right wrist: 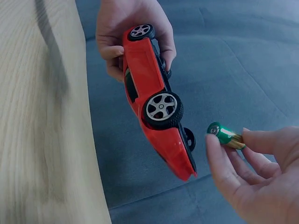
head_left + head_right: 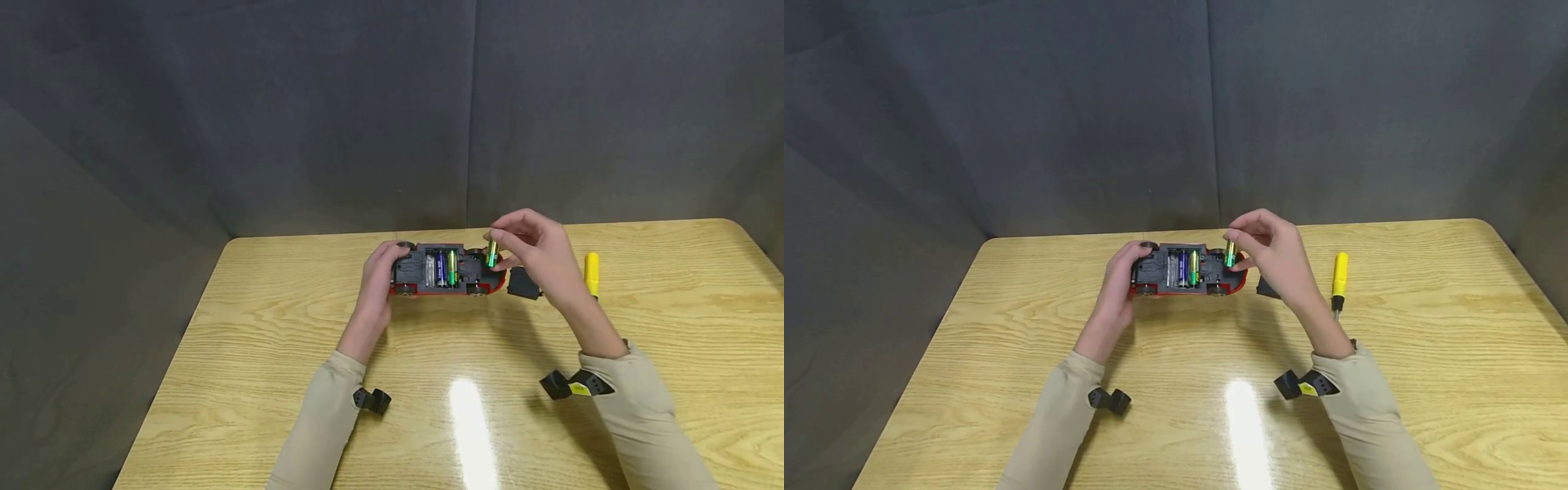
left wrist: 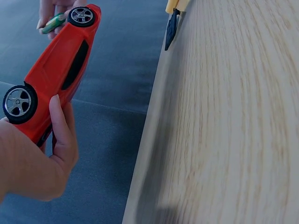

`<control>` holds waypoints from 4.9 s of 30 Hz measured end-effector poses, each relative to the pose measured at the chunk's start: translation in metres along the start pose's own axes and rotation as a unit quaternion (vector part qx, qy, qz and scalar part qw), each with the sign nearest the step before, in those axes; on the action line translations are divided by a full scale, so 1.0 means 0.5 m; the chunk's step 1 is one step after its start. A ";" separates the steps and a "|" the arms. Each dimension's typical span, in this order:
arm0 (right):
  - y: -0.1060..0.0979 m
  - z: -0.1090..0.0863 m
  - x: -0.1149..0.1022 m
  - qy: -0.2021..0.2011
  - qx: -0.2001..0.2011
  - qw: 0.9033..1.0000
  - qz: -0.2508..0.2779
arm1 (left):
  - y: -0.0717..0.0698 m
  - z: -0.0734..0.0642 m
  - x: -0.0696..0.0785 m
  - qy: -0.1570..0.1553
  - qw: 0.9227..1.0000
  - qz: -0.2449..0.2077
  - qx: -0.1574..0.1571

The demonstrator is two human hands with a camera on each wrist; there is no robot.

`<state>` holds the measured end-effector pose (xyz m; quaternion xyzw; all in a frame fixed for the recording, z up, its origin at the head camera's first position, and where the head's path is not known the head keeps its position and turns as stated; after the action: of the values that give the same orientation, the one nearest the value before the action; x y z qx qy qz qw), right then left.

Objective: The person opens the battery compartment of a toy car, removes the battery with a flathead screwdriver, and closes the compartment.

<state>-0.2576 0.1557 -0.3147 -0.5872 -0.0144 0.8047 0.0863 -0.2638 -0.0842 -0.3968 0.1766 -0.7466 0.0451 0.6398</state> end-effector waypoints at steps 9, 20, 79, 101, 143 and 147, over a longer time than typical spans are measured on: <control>-0.030 -0.004 0.036 0.081 0.005 0.994 0.073 | 0.000 -0.001 0.003 -0.002 1.000 -0.006 -0.001; -0.051 -0.005 0.073 0.113 0.026 0.988 0.106 | -0.008 0.002 0.001 0.005 1.000 0.007 0.002; -0.037 -0.035 0.235 0.228 -0.155 0.951 -0.142 | -0.007 0.004 0.002 -0.007 1.000 0.003 0.006; -0.054 -0.021 0.232 0.178 -0.124 0.946 -0.239 | -0.006 0.004 0.002 -0.006 1.000 0.003 0.003; -0.063 -0.014 0.211 0.137 -0.096 0.942 -0.290 | -0.007 0.005 0.000 -0.004 1.000 0.003 0.002; -0.080 -0.003 0.166 0.079 -0.043 0.953 -0.290 | -0.006 0.005 0.001 0.002 1.000 0.005 0.004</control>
<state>-0.2758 0.2079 -0.3886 -0.6223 -0.2120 0.6950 0.2913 -0.2651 -0.0881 -0.3971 0.1749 -0.7462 0.0515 0.6403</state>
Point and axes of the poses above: each hand's wrist, its own z-axis towards the middle knuckle, its own y-axis out of the palm, x = y × z, the point moved 9 cm from there along z, towards the middle knuckle, and after that the axes turned 13 degrees about x, right-handed, at the moved point
